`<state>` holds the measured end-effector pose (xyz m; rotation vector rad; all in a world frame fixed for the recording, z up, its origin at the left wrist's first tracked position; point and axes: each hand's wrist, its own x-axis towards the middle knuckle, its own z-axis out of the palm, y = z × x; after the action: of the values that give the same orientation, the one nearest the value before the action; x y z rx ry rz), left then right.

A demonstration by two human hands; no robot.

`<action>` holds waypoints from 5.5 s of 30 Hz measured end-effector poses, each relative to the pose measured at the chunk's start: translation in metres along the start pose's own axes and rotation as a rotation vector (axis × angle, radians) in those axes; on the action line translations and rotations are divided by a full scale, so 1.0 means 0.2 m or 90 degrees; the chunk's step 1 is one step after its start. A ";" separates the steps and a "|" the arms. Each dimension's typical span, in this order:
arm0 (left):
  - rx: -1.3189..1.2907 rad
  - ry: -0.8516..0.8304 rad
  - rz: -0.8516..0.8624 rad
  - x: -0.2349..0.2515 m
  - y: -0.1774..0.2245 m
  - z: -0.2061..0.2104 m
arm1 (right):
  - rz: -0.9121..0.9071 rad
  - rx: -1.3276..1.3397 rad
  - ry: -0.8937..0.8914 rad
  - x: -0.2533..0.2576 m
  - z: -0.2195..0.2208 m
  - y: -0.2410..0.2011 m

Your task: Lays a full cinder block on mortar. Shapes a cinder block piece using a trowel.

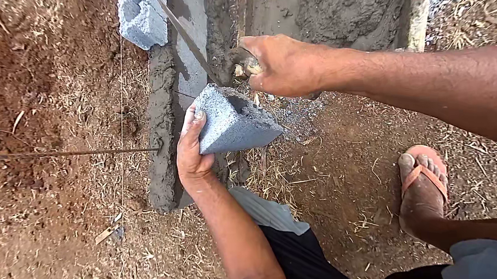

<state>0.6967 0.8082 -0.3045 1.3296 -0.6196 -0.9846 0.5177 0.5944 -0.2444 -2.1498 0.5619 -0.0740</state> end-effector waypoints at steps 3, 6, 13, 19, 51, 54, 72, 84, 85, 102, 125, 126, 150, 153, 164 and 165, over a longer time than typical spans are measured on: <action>0.042 0.039 -0.009 -0.02 0.01 0.00 | 0.027 -0.035 -0.035 0.00 0.06 0.09; 0.158 0.144 -0.053 -0.04 0.06 0.04 | 0.063 -0.053 -0.062 -0.02 0.09 0.18; 0.185 0.151 -0.047 -0.07 -0.04 -0.15 | 0.101 0.020 -0.056 -0.03 0.04 0.19; 0.229 0.045 -0.014 -0.05 -0.16 -0.21 | 0.081 0.052 -0.056 -0.03 0.02 0.13; 0.045 0.128 0.067 0.06 -0.32 -0.12 | 0.015 0.003 -0.012 0.01 0.01 0.04; 0.024 0.165 -0.011 0.07 -0.23 -0.04 | 0.065 -0.023 -0.080 -0.01 0.08 0.14; 0.001 0.115 0.025 0.05 -0.30 -0.11 | 0.088 -0.067 -0.132 -0.02 0.08 0.16; -0.017 0.119 0.004 0.05 -0.29 -0.11 | 0.128 -0.018 -0.147 -0.01 0.10 0.17; -0.017 0.124 0.002 0.05 -0.29 -0.11 | 0.134 -0.021 -0.152 -0.02 0.09 0.18; -0.025 0.178 -0.023 0.06 -0.25 -0.04 | 0.062 -0.035 -0.080 -0.04 0.03 0.10; -0.047 0.144 -0.026 0.06 -0.25 -0.06 | 0.091 -0.053 -0.135 -0.06 0.12 0.16; -0.039 0.142 -0.021 0.06 -0.26 -0.07 | 0.092 -0.055 -0.136 -0.06 0.11 0.16; -0.028 0.176 -0.052 0.08 -0.25 -0.07 | 0.149 -0.016 -0.165 -0.07 0.16 0.20; -0.024 0.168 -0.073 0.09 -0.25 -0.07 | 0.149 -0.037 -0.167 -0.07 0.11 0.19; -0.026 0.176 -0.034 0.05 -0.25 -0.06 | 0.185 -0.072 -0.236 -0.10 0.20 0.29; -0.031 0.177 -0.036 0.05 -0.25 -0.05 | 0.195 -0.074 -0.249 -0.10 0.20 0.31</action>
<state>0.6980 0.8075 -0.3556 1.4160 -0.3462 -0.8339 0.4864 0.6018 -0.3132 -2.0880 0.6663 0.5469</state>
